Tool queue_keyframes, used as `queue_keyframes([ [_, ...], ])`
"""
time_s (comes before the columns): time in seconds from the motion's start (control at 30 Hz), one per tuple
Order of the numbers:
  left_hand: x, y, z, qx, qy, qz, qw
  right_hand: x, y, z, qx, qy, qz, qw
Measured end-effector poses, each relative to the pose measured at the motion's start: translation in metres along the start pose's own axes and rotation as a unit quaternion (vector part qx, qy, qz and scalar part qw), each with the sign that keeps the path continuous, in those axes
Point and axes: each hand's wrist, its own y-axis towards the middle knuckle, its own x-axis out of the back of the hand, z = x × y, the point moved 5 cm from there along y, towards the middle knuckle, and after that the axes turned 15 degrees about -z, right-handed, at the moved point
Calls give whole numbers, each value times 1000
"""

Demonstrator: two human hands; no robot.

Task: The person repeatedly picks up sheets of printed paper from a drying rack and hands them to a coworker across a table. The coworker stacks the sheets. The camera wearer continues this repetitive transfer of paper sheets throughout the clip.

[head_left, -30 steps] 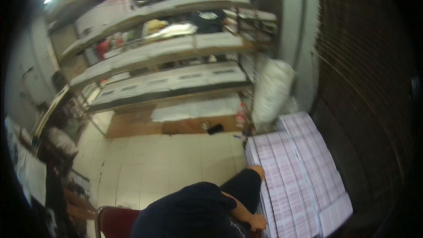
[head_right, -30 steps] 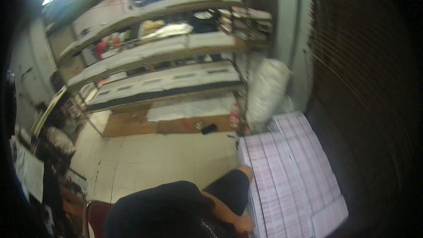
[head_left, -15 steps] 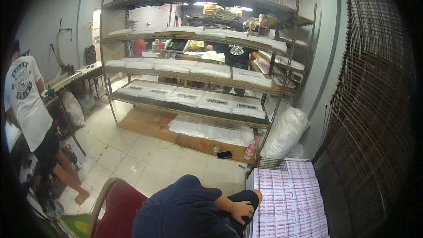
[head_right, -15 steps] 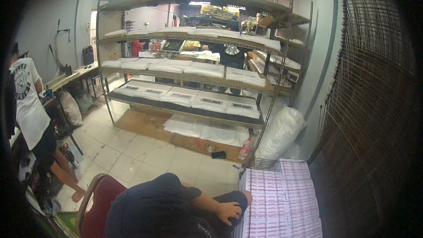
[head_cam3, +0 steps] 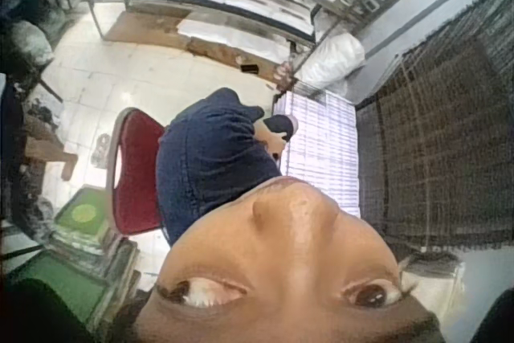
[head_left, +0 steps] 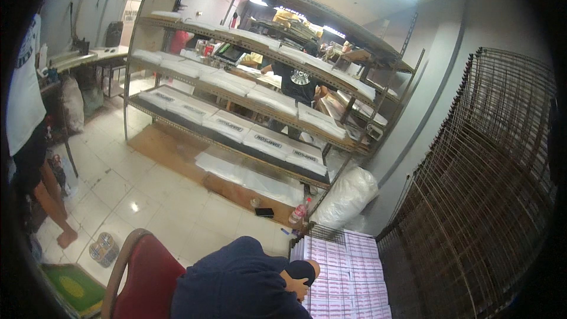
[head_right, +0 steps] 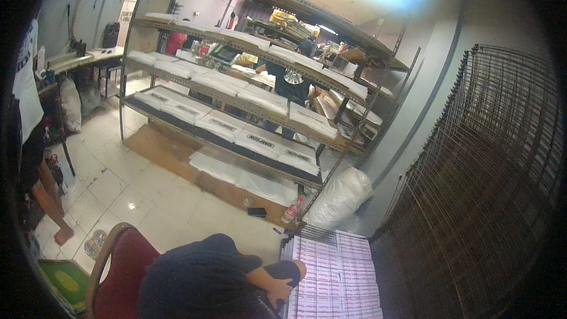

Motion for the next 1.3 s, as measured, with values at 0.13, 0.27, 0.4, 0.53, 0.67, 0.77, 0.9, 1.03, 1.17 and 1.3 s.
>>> queue_keyframes([
  [0.13, -4, 0, -3, -24, 2, 5, 1000, -5, 11, 8, 12, -20, 18, 1000],
  [0.27, -13, 11, -3, -19, -18, -7, 1000, -10, 29, 14, 19, -51, 32, 998],
  [0.4, -48, 28, 14, -9, -58, -63, 996, -24, 50, 21, 31, -82, 62, 994],
  [0.53, -43, 33, 14, -20, -98, -92, 991, -39, 72, 29, 43, -108, 89, 989],
  [0.67, -26, 31, 16, -3, -120, -118, 986, -59, 92, 39, 64, -134, 124, 981],
  [0.77, -16, 36, 11, -9, -133, -127, 983, -60, 105, 44, 71, -152, 132, 977],
  [0.9, -10, 38, 11, -14, -138, -132, 982, -65, 119, 50, 81, -168, 142, 972],
  [1.03, -2, 32, 18, -5, -140, -143, 980, -78, 129, 60, 97, -178, 157, 967],
  [1.17, 0, 34, 18, -1, -146, -146, 978, -79, 136, 66, 98, -187, 162, 964],
  [1.3, 1, 37, 18, 1, -154, -149, 977, -81, 143, 71, 106, -192, 163, 962],
])
